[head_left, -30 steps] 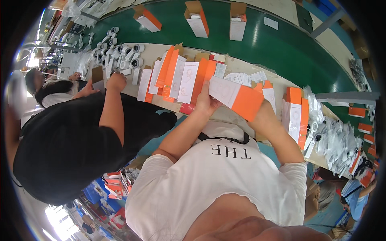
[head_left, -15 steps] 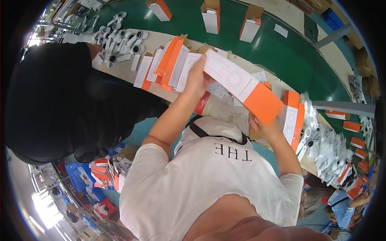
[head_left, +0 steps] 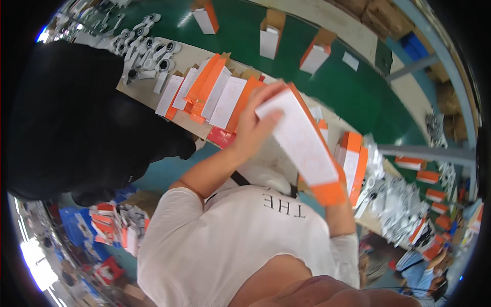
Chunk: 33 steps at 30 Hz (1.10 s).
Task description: The person folds flat cardboard into packaging boxes, inserts papers and packaged items into the boxes, and closes the box flaps by hand.
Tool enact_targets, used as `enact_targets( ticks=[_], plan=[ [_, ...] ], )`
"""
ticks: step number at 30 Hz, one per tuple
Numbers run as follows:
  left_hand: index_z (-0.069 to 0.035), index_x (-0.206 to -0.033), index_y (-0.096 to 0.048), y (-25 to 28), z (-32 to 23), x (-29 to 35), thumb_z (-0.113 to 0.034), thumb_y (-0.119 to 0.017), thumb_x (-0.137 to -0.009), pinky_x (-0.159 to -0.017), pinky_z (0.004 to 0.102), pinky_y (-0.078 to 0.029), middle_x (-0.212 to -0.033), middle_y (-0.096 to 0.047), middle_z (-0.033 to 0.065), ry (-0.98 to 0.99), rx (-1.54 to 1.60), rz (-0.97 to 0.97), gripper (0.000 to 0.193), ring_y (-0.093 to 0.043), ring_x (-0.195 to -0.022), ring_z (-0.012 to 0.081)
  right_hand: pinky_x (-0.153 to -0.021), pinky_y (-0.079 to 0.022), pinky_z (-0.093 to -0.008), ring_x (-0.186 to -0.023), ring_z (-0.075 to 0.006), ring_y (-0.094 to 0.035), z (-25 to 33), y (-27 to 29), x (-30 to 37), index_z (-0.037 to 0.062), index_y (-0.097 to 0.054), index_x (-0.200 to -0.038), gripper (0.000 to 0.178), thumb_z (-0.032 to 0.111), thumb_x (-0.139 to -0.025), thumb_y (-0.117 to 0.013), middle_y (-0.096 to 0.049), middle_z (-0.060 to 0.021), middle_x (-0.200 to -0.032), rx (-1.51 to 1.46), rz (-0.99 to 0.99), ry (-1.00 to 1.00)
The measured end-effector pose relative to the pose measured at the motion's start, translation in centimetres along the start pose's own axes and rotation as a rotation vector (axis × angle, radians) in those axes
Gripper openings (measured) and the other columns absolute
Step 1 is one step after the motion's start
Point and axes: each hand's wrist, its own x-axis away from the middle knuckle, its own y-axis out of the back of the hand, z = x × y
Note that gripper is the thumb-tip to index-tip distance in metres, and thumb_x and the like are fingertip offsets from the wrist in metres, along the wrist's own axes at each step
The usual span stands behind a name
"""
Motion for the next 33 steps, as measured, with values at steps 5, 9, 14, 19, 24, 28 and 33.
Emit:
enact_targets(
  ticks=[5, 9, 14, 19, 24, 28, 33],
  plan=[
    [0.001, -0.127, -0.036, -1.3, -5.5, 2.4, -0.021, -0.062, -0.078, -0.094, 0.0365, -0.031, -0.123, -0.038, 0.0147, -0.345, 0.031, 0.193, 0.059, -0.037, -0.113, 0.0274, -0.077, -0.047, -0.0301, -0.100, -0.0224, -0.057, 1.8, -1.3, -1.0, -0.0003, -0.057, -0.107, 0.024, 0.010, -0.086, -0.050, -0.059, -0.0111, -0.107, 0.206, 0.078, -0.023],
    [0.001, -0.125, -0.040, -1.9, -6.5, 2.8, -0.023, -0.070, -0.073, -0.093, 0.0366, -0.032, -0.123, -0.037, 0.0196, -0.534, 0.047, 0.097, 0.064, -0.039, -0.111, 0.0286, -0.077, -0.047, -0.0302, -0.099, -0.0224, -0.057, 2.5, -1.6, -0.8, -0.0004, -0.056, -0.107, 0.025, 0.010, -0.086, -0.050, -0.059, -0.0111, -0.107, 0.337, 0.071, -0.064],
    [0.002, -0.124, -0.041, -1.6, -7.3, 1.8, -0.025, -0.070, -0.074, -0.091, 0.0348, -0.033, -0.123, -0.039, 0.0195, -0.627, 0.158, 0.078, 0.064, -0.041, -0.110, 0.0281, -0.077, -0.047, -0.0304, -0.099, -0.0224, -0.057, 3.8, -2.6, -0.8, -0.0004, -0.056, -0.107, 0.025, 0.010, -0.086, -0.050, -0.059, -0.0111, -0.107, 0.474, 0.069, -0.083],
    [0.003, -0.125, -0.039, -1.0, -7.0, 2.5, -0.024, -0.069, -0.074, -0.089, 0.0347, -0.035, -0.122, -0.041, 0.0187, -0.625, 0.214, 0.048, 0.065, -0.043, -0.108, 0.0288, -0.077, -0.047, -0.0306, -0.099, -0.0224, -0.057, 3.5, -3.1, -0.3, -0.0005, -0.056, -0.108, 0.025, 0.011, -0.086, -0.049, -0.058, -0.0111, -0.107, 0.565, 0.083, -0.082],
    [0.002, -0.124, -0.040, -0.7, -6.3, 3.2, -0.024, -0.068, -0.074, -0.090, 0.0340, -0.035, -0.122, -0.042, 0.0188, -0.620, 0.171, 0.055, 0.063, -0.043, -0.108, 0.0287, -0.078, -0.047, -0.0307, -0.099, -0.0223, -0.057, 3.5, -2.8, 0.5, -0.0006, -0.056, -0.108, 0.025, 0.011, -0.087, -0.049, -0.058, -0.0111, -0.107, 0.607, 0.075, -0.055],
    [0.000, -0.123, -0.043, -0.8, -6.5, 3.5, -0.025, -0.069, -0.073, -0.087, 0.0338, -0.038, -0.120, -0.044, 0.0188, -0.560, 0.119, 0.121, 0.061, -0.047, -0.105, 0.0292, -0.078, -0.047, -0.0308, -0.099, -0.0223, -0.057, 3.1, -1.1, 2.7, -0.0007, -0.056, -0.108, 0.026, 0.012, -0.087, -0.049, -0.058, -0.0111, -0.107, 0.626, 0.025, -0.048],
    [0.000, -0.121, -0.045, -0.8, -6.8, 3.3, -0.026, -0.070, -0.073, -0.085, 0.0354, -0.041, -0.120, -0.044, 0.0203, -0.612, 0.162, 0.137, 0.061, -0.049, -0.104, 0.0305, -0.078, -0.047, -0.0310, -0.099, -0.0223, -0.057, 2.1, 0.3, 4.3, -0.0008, -0.055, -0.108, 0.026, 0.012, -0.087, -0.049, -0.058, -0.0112, -0.107, 0.627, -0.024, -0.028]
  ],
)
